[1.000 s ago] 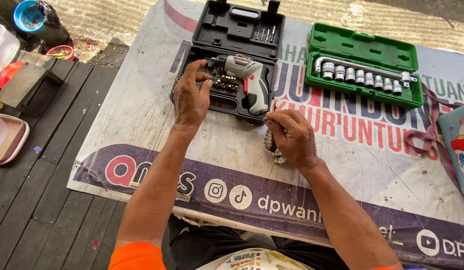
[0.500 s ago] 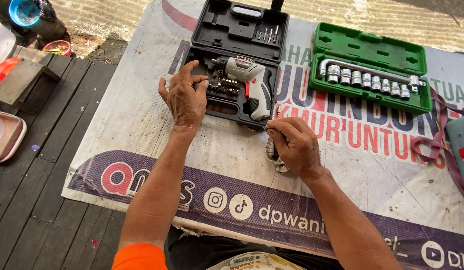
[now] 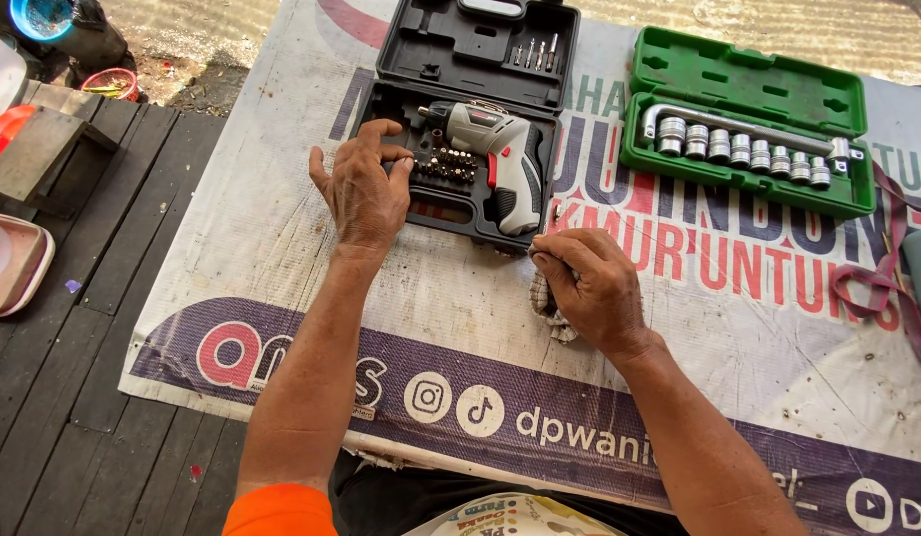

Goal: Inspecting and assembling small components of a motor stator on a workbench.

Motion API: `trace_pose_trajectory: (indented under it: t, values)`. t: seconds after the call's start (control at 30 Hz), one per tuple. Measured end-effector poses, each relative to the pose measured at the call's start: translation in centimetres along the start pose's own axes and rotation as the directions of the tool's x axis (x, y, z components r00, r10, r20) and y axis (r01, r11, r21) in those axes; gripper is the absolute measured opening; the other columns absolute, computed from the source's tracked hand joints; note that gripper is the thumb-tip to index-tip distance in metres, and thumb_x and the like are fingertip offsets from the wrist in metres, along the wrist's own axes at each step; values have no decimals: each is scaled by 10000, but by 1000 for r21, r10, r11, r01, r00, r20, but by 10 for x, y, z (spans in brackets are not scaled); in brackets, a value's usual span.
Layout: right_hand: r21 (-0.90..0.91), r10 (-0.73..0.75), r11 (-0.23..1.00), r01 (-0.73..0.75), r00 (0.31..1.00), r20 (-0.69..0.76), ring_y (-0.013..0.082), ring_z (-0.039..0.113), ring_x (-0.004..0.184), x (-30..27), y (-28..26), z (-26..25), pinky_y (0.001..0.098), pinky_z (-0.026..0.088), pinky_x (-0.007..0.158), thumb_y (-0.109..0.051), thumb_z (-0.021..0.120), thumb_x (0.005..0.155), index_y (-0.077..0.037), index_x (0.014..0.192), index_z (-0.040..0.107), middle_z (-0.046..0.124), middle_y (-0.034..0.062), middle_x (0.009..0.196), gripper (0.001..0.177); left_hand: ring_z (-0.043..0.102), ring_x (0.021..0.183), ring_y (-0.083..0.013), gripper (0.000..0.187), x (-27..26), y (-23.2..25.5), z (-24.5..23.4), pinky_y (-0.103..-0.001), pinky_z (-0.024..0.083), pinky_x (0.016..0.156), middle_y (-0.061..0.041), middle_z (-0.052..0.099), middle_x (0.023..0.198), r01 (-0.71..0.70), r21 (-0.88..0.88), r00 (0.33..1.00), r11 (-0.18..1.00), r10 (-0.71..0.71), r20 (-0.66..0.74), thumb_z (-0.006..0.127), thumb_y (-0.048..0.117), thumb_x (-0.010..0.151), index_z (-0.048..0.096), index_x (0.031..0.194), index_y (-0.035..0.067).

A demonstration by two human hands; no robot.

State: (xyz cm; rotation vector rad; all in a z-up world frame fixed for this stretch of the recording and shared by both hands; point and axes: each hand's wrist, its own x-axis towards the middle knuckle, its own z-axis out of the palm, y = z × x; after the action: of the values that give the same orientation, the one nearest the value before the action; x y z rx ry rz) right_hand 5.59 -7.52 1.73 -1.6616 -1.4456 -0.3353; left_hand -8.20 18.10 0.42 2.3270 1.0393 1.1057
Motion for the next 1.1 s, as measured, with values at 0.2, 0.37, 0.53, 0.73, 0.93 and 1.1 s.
trace_pose_trajectory:
  t: [0.2,0.37,0.53,0.73,0.93,1.1]
  values:
    - [12,66,998,-66,998,-7,309,741,916,1,0,-10,392,595,790,-102,762,980,-113,1068,805,741,93,954,99,633,1136,-140,366,0,-3,4,-592,67,1160,153,729,868,-26,39,999,999,26,21,823,188,888,574,1127,309]
    - [14,132,991,-132,991,-19,386,722,903,6,11,-36,476,600,777,-74,752,1000,-42,1113,783,717,186,941,121,491,1354,-282,504,-14,17,-5,-664,28,1143,49,715,1162,-123,27,991,992,124,-41,822,156,887,585,1310,292]
    - [-38,202,979,-203,979,-28,401,732,927,-1,25,-58,468,578,750,-97,795,988,-86,1099,794,725,165,941,112,563,1249,-244,491,-63,53,40,-456,289,1138,35,702,1171,-447,-11,888,895,442,-125,874,150,762,705,1213,244]
    - [-99,212,973,-207,977,38,423,722,947,-7,36,-82,469,588,734,-85,784,1031,-64,1115,794,716,184,942,88,628,1054,-237,390,-115,90,88,-338,492,929,-37,663,1047,-501,-258,838,826,538,93,615,90,938,610,1314,191]
    - [-115,228,969,-220,972,58,430,719,942,-18,54,-85,490,582,760,-73,773,1041,-49,1137,786,708,204,954,100,667,964,-252,445,-134,130,90,-340,564,808,-57,679,1031,-619,-28,772,785,614,166,596,25,926,549,1335,192]
    - [-114,225,969,-220,974,36,447,713,957,-30,69,-75,514,579,798,-100,794,980,-66,1119,785,706,190,957,144,638,908,-280,253,-128,155,88,-338,558,788,-75,614,909,-617,4,780,787,611,137,569,33,920,595,1153,127]
